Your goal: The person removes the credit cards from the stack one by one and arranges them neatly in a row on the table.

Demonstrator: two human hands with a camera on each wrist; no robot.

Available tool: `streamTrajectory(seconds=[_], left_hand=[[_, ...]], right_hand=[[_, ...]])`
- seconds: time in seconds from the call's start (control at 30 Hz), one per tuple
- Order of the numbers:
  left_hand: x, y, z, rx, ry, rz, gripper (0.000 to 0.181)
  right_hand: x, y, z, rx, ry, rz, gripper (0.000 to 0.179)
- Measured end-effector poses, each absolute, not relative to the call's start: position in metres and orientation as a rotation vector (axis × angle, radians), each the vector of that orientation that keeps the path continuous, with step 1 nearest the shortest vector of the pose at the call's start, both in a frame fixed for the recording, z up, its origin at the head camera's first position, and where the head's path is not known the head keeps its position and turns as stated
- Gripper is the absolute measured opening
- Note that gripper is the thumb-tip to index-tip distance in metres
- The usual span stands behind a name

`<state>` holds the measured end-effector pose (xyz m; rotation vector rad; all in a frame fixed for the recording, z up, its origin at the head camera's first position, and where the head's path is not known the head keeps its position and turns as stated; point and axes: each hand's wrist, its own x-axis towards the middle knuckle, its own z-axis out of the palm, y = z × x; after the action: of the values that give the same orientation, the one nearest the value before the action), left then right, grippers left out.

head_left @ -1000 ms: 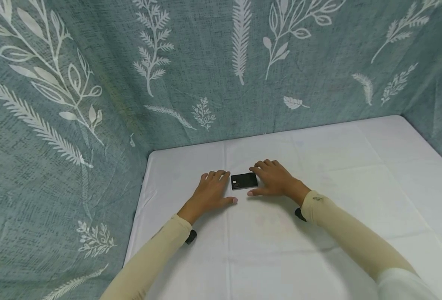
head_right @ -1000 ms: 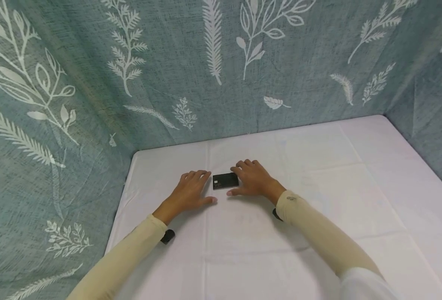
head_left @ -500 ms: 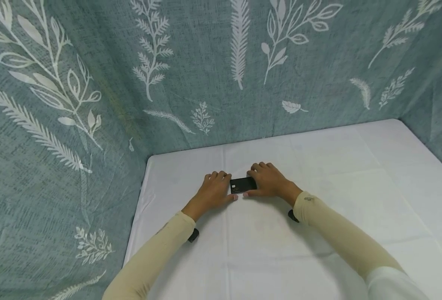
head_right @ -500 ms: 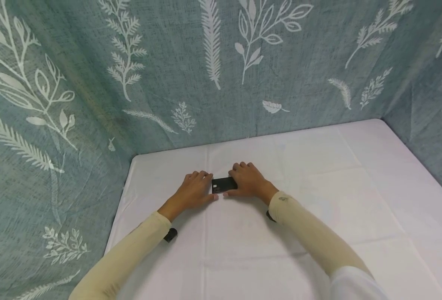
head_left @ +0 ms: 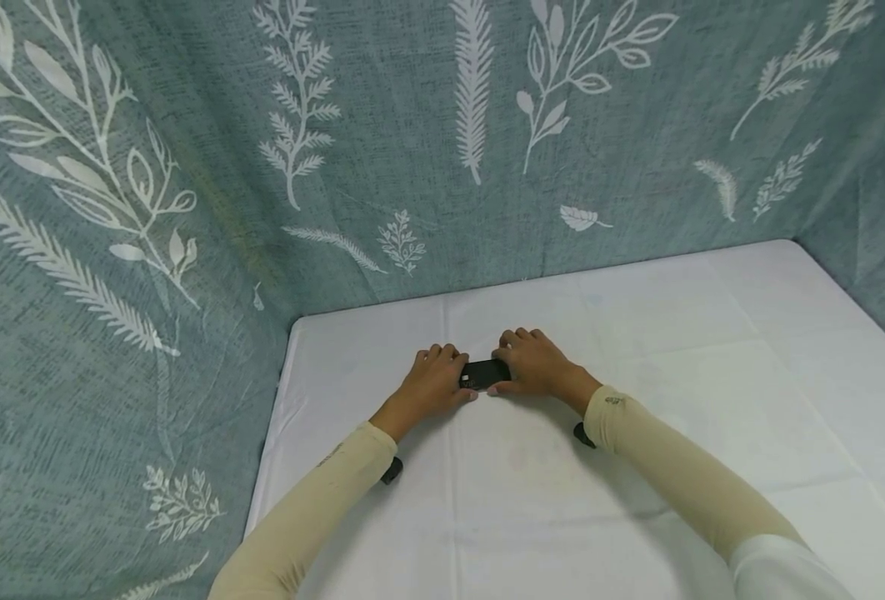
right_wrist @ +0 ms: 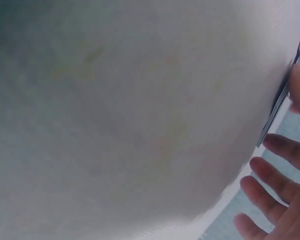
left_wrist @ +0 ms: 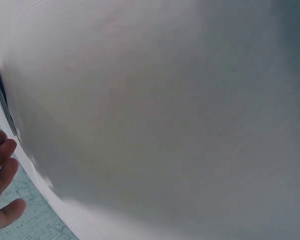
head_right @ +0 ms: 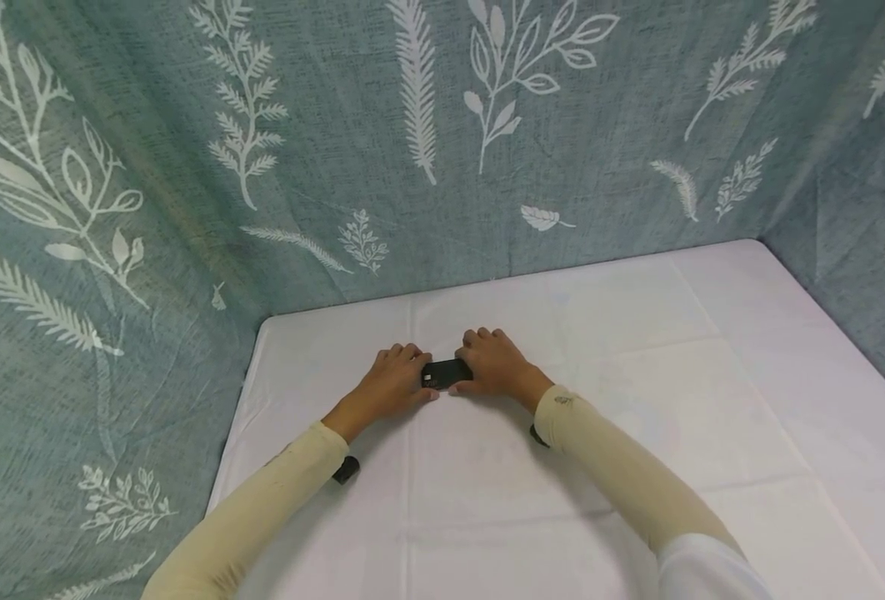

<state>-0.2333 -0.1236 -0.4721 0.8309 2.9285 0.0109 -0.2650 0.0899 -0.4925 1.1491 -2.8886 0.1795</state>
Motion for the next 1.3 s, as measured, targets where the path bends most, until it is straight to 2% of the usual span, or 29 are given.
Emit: streamTrajectory(seconds=[0.6, 1.13, 1.3], left_hand=[[-0.2373, -0.1222, -0.4736, 0.877, 2.928, 0.082, 0.053], [-0.2334, -0.1223, -0.4762, 0.934, 2.943, 0.125, 0.053], [-0.2333, -0.1217, -0.4774, 0.931, 2.954, 0.107, 0.053]], right_hand=[[-0.2637, 0.0892, -0.494, 1.188, -2.84, 0.216, 0.06], [-0.2608, 0.0914, -0.489, 1.193, -2.85, 0.137, 0.068], [-0.261, 0.0933, -0.4876, 1.198, -2.856, 0.139, 0.066]])
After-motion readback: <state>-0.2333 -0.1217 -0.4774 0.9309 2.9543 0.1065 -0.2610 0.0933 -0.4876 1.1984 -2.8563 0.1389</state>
